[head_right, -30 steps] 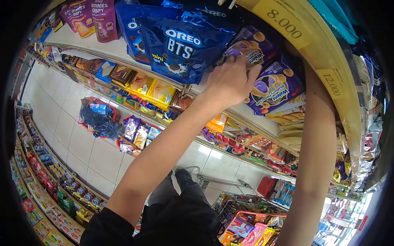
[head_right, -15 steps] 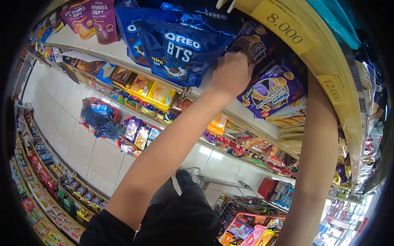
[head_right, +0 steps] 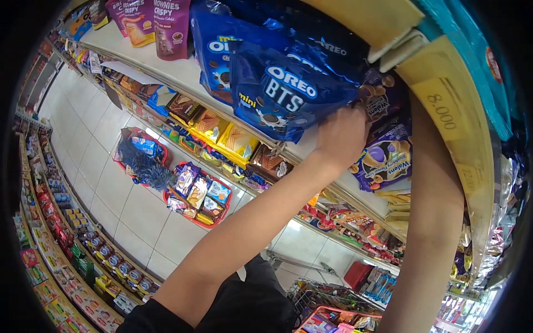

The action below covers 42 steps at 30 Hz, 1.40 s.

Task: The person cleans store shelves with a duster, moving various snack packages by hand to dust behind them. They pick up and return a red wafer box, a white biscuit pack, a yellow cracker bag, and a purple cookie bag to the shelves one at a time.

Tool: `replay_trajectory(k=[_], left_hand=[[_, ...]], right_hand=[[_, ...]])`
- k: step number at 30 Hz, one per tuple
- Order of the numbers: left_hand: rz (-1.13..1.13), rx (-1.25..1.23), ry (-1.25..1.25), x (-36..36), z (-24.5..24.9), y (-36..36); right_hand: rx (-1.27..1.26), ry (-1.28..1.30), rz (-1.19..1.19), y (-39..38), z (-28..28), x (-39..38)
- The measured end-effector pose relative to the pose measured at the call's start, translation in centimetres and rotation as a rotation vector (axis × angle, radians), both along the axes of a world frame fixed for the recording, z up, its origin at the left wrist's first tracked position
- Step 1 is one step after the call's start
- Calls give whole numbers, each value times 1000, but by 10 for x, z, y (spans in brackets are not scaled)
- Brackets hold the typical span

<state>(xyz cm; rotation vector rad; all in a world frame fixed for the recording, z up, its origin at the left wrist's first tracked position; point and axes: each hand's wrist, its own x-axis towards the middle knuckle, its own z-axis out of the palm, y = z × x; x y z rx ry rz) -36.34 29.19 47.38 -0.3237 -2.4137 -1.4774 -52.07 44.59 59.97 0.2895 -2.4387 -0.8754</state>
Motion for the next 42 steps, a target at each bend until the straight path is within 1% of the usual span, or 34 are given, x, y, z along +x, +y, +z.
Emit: replay_trajectory(k=[4, 7, 10, 13, 19, 25, 28, 31, 34, 37, 40, 42], left_hand=[[-10, 31, 52, -2, -4, 2], [-52, 51, 16, -2, -5, 3], [-38, 43, 6, -2, -5, 2], [35, -43, 83, 1, -5, 2], [28, -47, 36, 2, -2, 3], [69, -53, 79, 4, -5, 3], [46, -74, 56, 3, -3, 4], [-40, -44, 72, -7, -7, 8], [-20, -96, 46, -13, -3, 11], [-31, -80, -22, -22, -2, 15], [12, 107, 46, -28, -6, 19], [-11, 104, -93, -36, -1, 20]], right_hand=[[6, -4, 2, 0, 2, -3], [2, 0, 9, 0, 4, -4], [-12, 1, 9, 0, 1, -6], [-9, -2, 16, 0, -1, -7], [-6, -1, 16, -1, -4, -7], [-6, -8, 24, 0, -5, -6], [0, -10, 27, 4, -2, -5], [1, -10, 31, 6, 0, -5], [1, -8, 38, 4, 0, -6], [0, -12, 42, 1, -3, -8], [-3, -11, 52, 5, -2, -5], [9, -13, 64, 10, 2, -2]])
